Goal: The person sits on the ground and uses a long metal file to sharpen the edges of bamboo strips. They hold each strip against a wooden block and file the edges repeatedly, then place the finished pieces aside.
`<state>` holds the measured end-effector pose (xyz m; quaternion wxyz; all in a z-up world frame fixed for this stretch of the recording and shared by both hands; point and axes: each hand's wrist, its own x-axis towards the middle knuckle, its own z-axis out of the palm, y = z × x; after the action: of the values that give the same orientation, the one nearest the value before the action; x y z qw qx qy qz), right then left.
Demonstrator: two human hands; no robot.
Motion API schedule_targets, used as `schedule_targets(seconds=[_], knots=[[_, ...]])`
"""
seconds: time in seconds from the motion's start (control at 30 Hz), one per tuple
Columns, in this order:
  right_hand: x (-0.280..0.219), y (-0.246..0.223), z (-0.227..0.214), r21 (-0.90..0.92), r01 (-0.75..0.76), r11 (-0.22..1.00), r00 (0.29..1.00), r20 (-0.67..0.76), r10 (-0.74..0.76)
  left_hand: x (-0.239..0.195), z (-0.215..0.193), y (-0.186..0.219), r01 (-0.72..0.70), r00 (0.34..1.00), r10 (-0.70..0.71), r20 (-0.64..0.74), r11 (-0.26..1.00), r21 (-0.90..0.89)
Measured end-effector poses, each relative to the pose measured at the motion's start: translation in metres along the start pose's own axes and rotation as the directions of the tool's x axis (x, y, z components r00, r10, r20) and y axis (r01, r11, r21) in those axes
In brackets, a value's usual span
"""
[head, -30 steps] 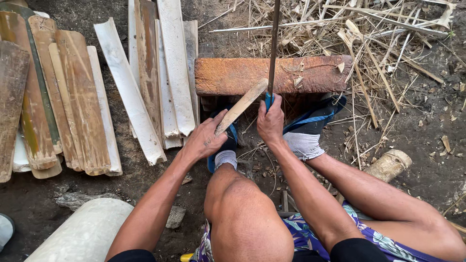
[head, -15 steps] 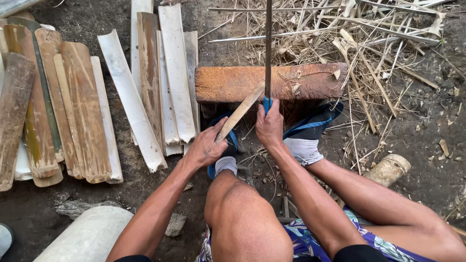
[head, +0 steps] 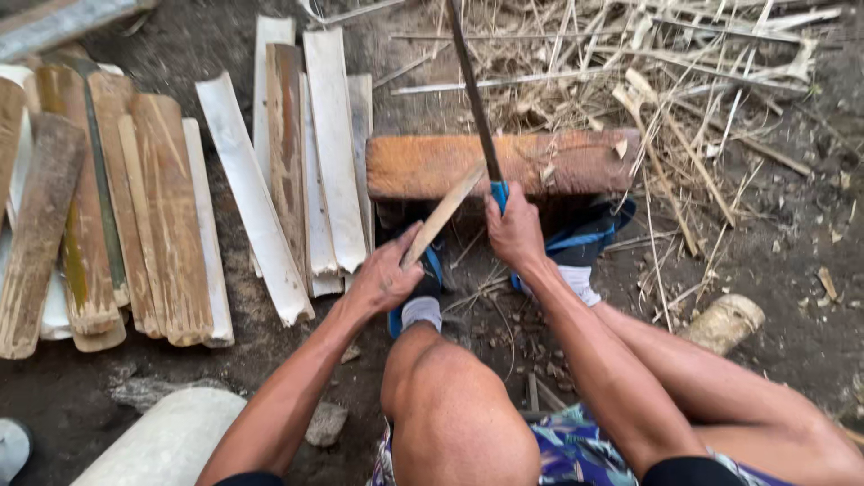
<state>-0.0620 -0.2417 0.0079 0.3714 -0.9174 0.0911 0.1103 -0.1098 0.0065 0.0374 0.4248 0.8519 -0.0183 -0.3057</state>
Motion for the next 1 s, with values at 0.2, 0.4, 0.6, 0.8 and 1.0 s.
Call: schedule_targets(seconds=[0.2, 0.4, 0.6, 0.8, 1.0], knots=[[0.003, 0.009, -0.012, 0.009, 0.044, 0.999, 0.995, 0.089, -0.045, 0.002, 0.008, -0.016, -0.211, 0.974, 0.207, -0.094, 0.977, -0.037], [-0.006, 0.017, -0.016, 0.118, 0.097, 0.988, 0.993, -0.081, -0.088, -0.006, 0.018, -0.025, -0.021, 1.000, 0.021, 0.009, 0.999, 0.026], [0.014, 0.017, -0.029, 0.084, -0.026, 0.996, 0.993, 0.119, 0.016, 0.004, -0.005, -0.011, -0.095, 0.995, 0.095, -0.004, 0.995, -0.018], [0.016, 0.027, -0.024, -0.045, 0.062, 0.997, 0.975, 0.214, -0.051, 0.002, -0.011, -0.009, 0.035, 0.998, -0.048, 0.050, 0.971, 0.236], [-0.005, 0.051, -0.012, 0.055, -0.152, 0.987, 0.975, 0.173, 0.141, -0.007, 0.007, -0.029, -0.168, 0.974, 0.203, -0.101, 0.947, 0.275]])
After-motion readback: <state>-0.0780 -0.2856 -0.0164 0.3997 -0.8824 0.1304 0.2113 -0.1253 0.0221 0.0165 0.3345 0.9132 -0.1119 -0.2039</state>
